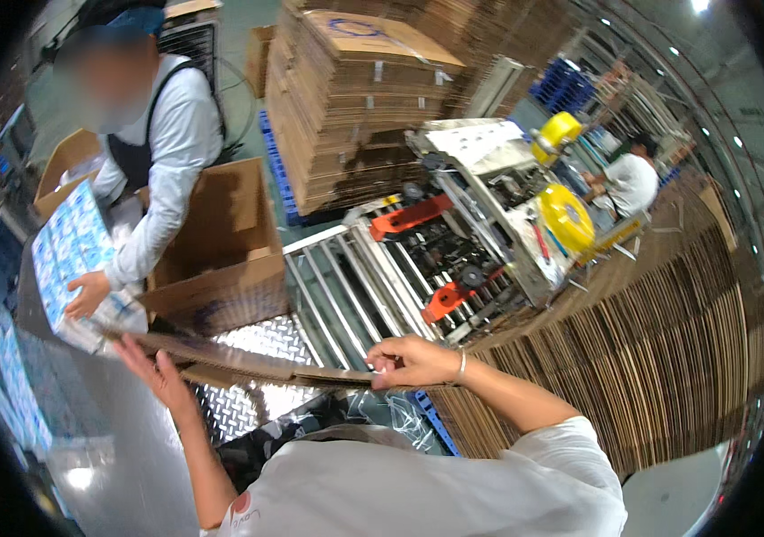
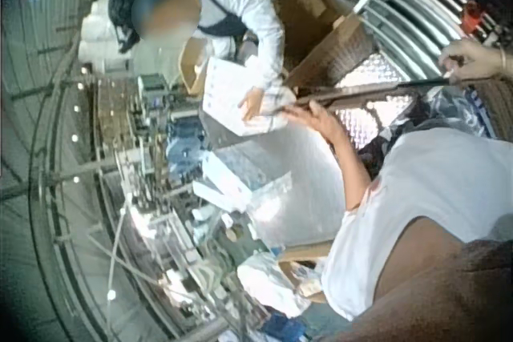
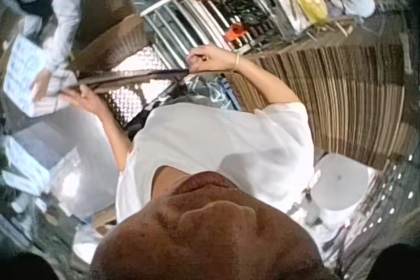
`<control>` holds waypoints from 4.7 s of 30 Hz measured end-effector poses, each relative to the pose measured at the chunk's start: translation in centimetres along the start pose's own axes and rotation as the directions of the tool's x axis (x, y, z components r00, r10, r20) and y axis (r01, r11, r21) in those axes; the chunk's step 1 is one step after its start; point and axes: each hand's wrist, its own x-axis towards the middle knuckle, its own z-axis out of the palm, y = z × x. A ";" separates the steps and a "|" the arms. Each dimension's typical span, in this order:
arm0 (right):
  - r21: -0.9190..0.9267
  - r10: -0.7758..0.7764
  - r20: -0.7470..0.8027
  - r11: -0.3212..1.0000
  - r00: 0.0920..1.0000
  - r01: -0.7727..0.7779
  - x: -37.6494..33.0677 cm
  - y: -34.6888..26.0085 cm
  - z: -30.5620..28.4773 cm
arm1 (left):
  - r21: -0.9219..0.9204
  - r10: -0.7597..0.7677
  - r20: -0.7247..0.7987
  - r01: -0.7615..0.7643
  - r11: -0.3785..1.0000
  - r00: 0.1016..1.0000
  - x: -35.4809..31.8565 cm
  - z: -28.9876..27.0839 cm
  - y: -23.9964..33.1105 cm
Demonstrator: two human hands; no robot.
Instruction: The person packs multiple blue and white rectangular packages into cardboard boxes at a packing station, moving them from a metal table into the boxes and then placing the filled boxes onto a roller conveyor belt.
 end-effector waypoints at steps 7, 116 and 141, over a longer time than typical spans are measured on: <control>-0.717 0.026 -0.067 0.694 0.997 -0.067 0.2 -0.7 1.5 | -0.426 -0.361 0.170 0.398 0.812 0.917 -2.0 -1.4 -4.0; 0.350 0.315 -0.069 0.896 0.947 -0.273 17.5 9.7 8.5 | 0.856 -0.488 -0.065 0.300 0.421 0.870 -24.2 -21.9 -14.8; 0.207 0.389 -0.045 0.905 0.920 -0.373 20.4 13.8 4.3 | 0.907 -0.374 -0.191 0.309 0.287 0.907 -25.4 -20.7 -13.6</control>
